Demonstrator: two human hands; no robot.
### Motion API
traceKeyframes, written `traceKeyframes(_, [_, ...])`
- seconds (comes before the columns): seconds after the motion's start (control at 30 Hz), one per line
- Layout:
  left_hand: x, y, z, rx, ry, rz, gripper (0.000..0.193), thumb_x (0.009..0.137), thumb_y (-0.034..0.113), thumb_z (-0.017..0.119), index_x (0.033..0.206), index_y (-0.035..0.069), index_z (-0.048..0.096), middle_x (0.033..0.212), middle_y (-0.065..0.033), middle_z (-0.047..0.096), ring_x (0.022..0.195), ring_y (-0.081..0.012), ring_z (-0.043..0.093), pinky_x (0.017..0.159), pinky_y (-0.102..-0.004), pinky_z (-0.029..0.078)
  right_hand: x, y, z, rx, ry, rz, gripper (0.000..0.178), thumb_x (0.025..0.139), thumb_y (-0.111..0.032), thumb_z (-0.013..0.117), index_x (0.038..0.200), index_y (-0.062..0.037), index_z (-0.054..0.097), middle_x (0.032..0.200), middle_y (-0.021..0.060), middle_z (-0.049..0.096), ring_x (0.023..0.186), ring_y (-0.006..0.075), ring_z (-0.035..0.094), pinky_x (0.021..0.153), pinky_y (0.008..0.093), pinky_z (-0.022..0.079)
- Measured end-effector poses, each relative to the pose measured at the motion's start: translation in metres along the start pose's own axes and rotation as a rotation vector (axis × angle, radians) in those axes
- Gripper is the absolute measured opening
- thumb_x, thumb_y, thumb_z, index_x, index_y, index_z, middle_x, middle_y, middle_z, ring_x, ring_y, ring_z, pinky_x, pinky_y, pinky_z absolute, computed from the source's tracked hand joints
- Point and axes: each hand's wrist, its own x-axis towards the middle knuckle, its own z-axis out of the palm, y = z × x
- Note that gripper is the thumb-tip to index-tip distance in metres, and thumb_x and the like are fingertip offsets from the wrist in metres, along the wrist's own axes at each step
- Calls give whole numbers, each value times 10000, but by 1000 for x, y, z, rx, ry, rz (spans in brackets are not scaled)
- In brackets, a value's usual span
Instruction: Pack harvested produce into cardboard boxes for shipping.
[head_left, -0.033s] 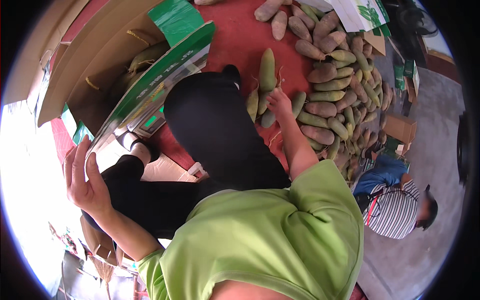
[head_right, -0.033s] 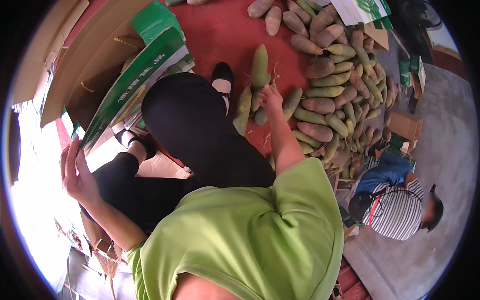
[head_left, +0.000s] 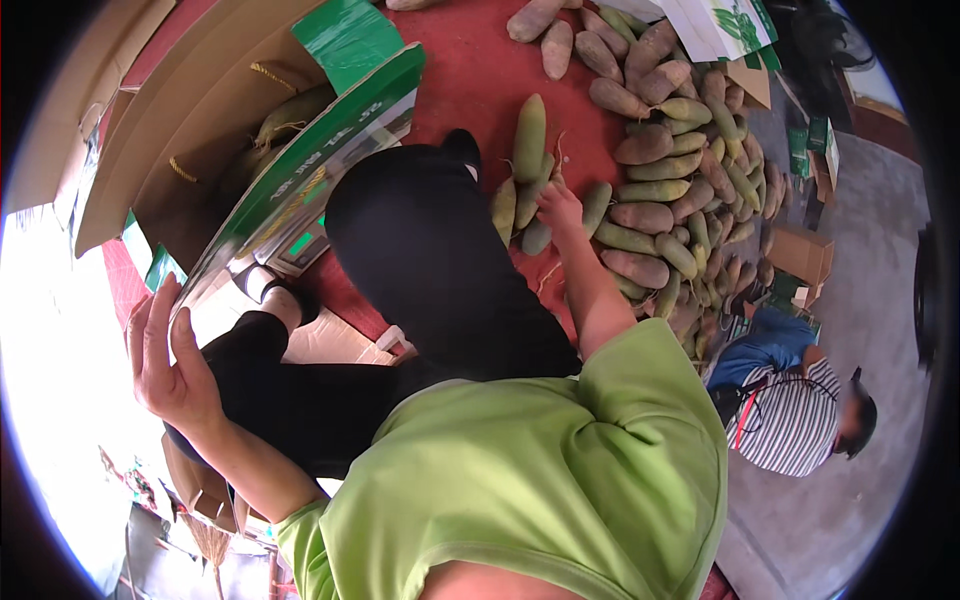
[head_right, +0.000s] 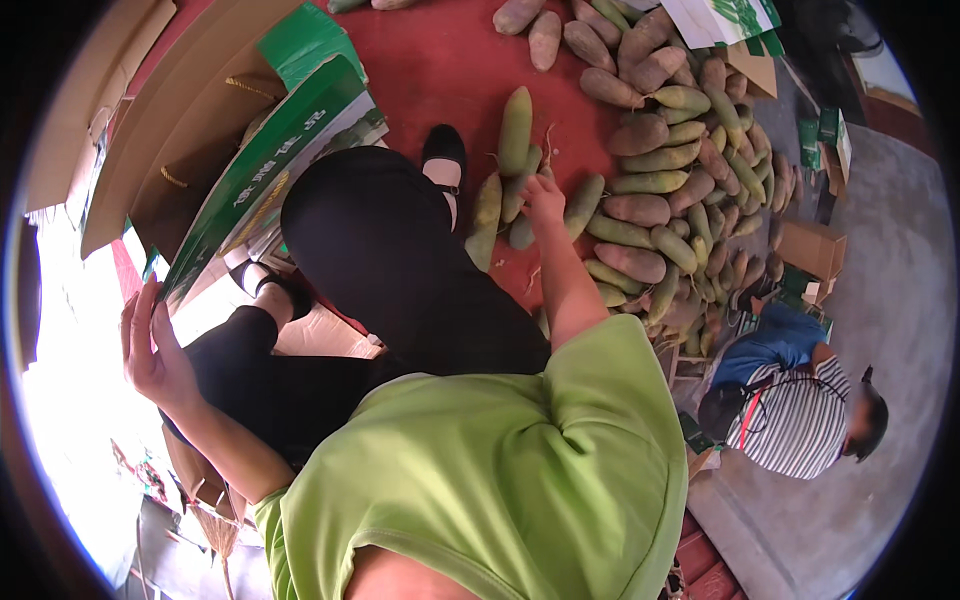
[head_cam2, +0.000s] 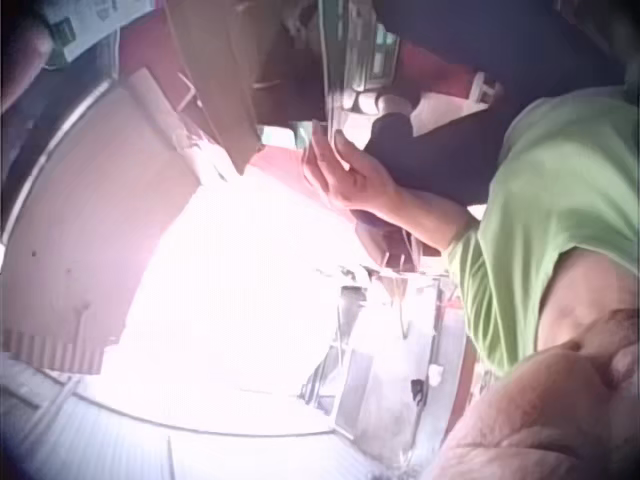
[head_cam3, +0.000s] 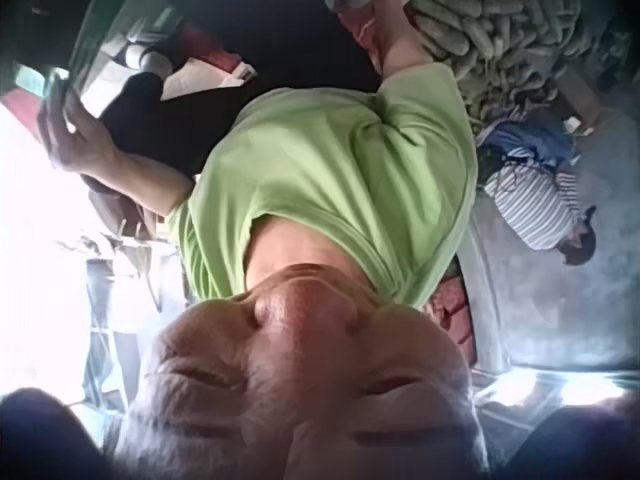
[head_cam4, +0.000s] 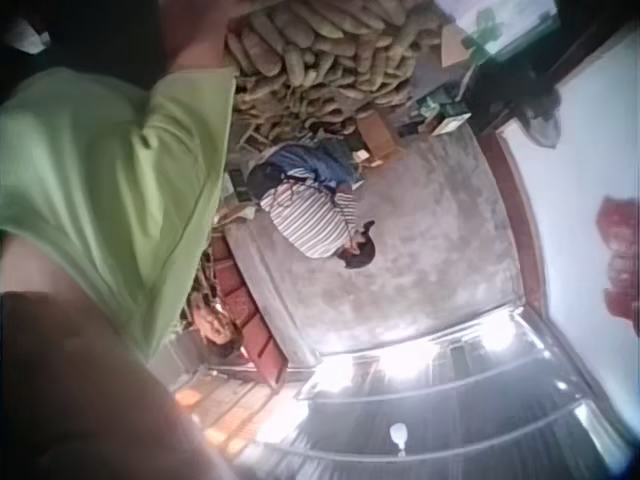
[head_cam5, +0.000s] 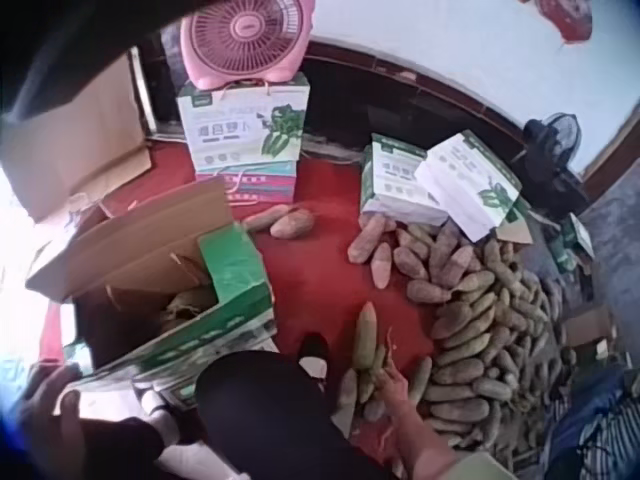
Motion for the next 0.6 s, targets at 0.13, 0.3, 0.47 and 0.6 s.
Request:
traceKeyframes(0.13, [-1, 1, 2, -14, 12, -29, 194, 837, -42, 604, 1014, -41, 684, 921, -122, 700, 876, -251, 653, 857, -368, 493, 1, 43, -9, -583, 387, -239, 473, 774, -243, 714, 1159, 3, 589, 983, 113, 663, 850, 225, 640, 751, 332, 510])
traceKeyframes(0.3, [-2, 1, 2, 46, 37, -4, 193, 801, -39, 631, 985, -40, 686, 903, -126, 701, 842, -253, 643, 885, -379, 472, -2, 61, -5, -417, 167, 242, 534, 723, -243, 780, 1149, 14, 588, 985, 117, 663, 845, 276, 638, 742, 397, 512])
traceKeyframes(0.47, [11, 11, 3, 59, 62, 25, 218, 744, 40, 702, 957, -5, 710, 817, -101, 680, 787, -237, 642, 814, -368, 488, 50, 102, -29, -189, 104, 424, 592, 690, -145, 824, 1197, -95, 523, 1096, 84, 607, 961, 281, 603, 720, 487, 486])
traceKeyframes(0.6, [15, 6, 12, -10, 70, 75, 250, 718, 107, 737, 951, 18, 717, 781, -91, 659, 747, -236, 640, 826, -384, 491, 97, 130, -95, -207, 83, 380, 638, 665, -138, 840, 1202, -116, 495, 1097, 78, 580, 953, 296, 573, 707, 461, 453])
